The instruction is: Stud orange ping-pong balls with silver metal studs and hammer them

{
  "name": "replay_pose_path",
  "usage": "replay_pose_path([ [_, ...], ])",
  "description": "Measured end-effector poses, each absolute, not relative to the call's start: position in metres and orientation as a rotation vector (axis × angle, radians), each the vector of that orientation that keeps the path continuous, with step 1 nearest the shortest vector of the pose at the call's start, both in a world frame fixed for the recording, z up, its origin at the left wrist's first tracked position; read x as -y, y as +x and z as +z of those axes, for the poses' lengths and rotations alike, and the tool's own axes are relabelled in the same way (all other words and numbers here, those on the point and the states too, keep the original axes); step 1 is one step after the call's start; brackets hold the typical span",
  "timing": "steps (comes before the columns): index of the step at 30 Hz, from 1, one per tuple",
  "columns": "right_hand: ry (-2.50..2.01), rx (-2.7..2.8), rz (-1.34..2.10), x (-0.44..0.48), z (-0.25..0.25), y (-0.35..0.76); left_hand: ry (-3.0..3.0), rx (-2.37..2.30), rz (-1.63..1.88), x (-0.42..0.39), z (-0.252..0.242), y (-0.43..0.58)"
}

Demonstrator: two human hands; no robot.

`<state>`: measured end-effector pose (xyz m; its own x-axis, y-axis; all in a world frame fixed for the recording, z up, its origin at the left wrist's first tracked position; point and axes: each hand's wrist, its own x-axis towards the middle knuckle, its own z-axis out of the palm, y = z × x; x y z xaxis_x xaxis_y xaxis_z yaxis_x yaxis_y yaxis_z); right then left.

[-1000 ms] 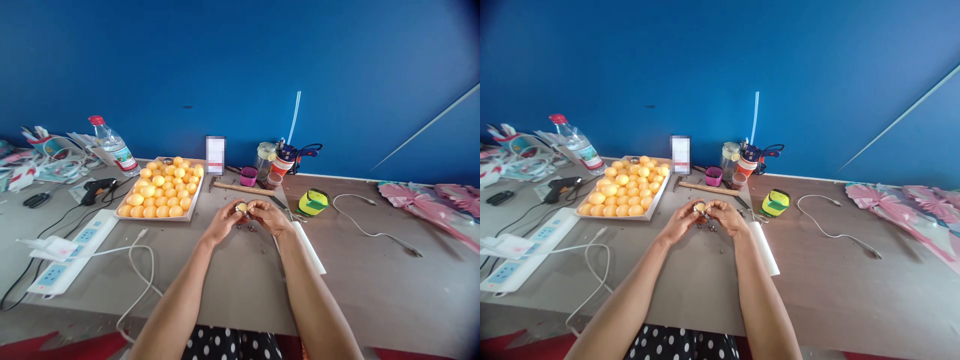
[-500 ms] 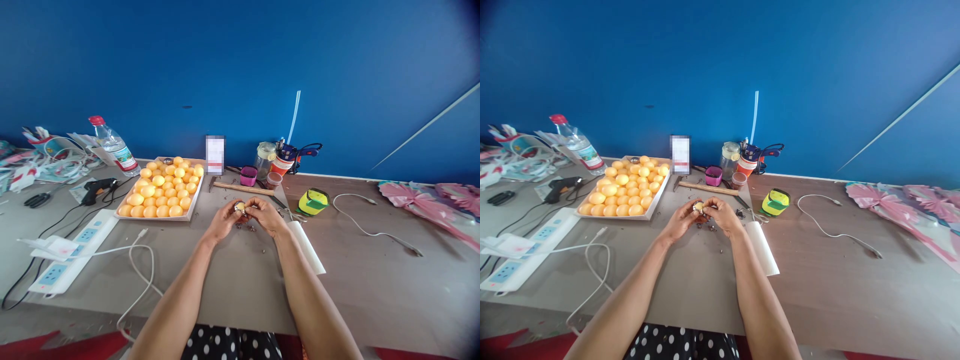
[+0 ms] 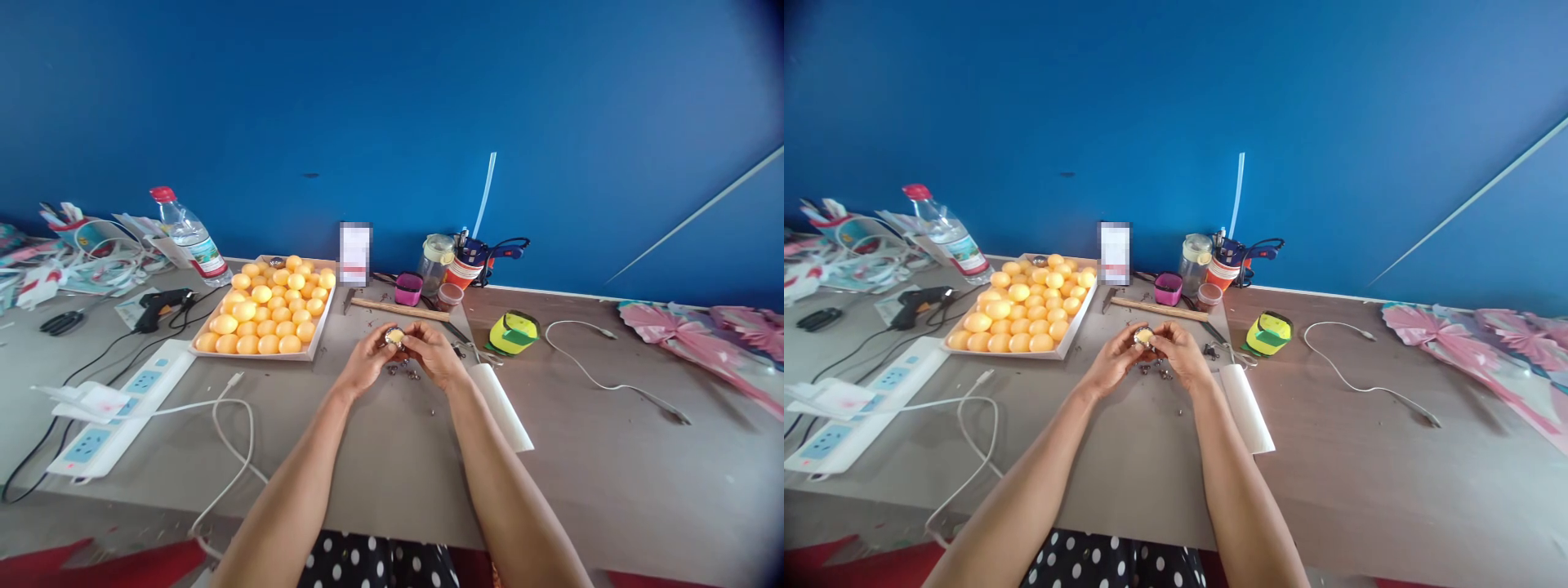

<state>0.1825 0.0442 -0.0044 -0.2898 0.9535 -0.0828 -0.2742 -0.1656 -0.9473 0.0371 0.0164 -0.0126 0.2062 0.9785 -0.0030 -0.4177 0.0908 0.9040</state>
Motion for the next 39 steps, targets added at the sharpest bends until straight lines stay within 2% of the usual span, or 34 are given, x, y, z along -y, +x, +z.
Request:
replay_pose_path([
  [4, -1.069, 1.198, 1.469, -0.045, -0.008, 0.18, 0.958, -0.819, 1.199, -0.017, -0.015, 0.037],
  [10, -0.917, 1.076, 1.537, -0.05, -0.004, 0.188, 0.887, -0.747, 1.256, -0.017, -0.013, 0.036],
  [15, -1.208, 1.112, 0.961, -0.063, -0.012, 0.207, 0.729, -0.665, 1.385, -0.02, -0.007, 0.032],
  [20, -1.441, 1.542, 0.336, -0.065, -0.024, 0.208, 0.668, -0.748, 1.488, -0.023, -0.008, 0.031],
  [25, -1.586, 1.898, -0.025, -0.066, -0.036, 0.194, 0.764, -0.723, 1.441, -0.019, -0.009, 0.034],
  [32, -1.89, 2.017, -0.002, -0.069, -0.047, 0.189, 0.797, -0.755, 1.396, -0.018, -0.011, 0.037],
  [39, -1.85, 1.924, -0.118, -0.066, -0.039, 0.189, 0.745, -0.735, 1.417, -0.02, -0.012, 0.036],
])
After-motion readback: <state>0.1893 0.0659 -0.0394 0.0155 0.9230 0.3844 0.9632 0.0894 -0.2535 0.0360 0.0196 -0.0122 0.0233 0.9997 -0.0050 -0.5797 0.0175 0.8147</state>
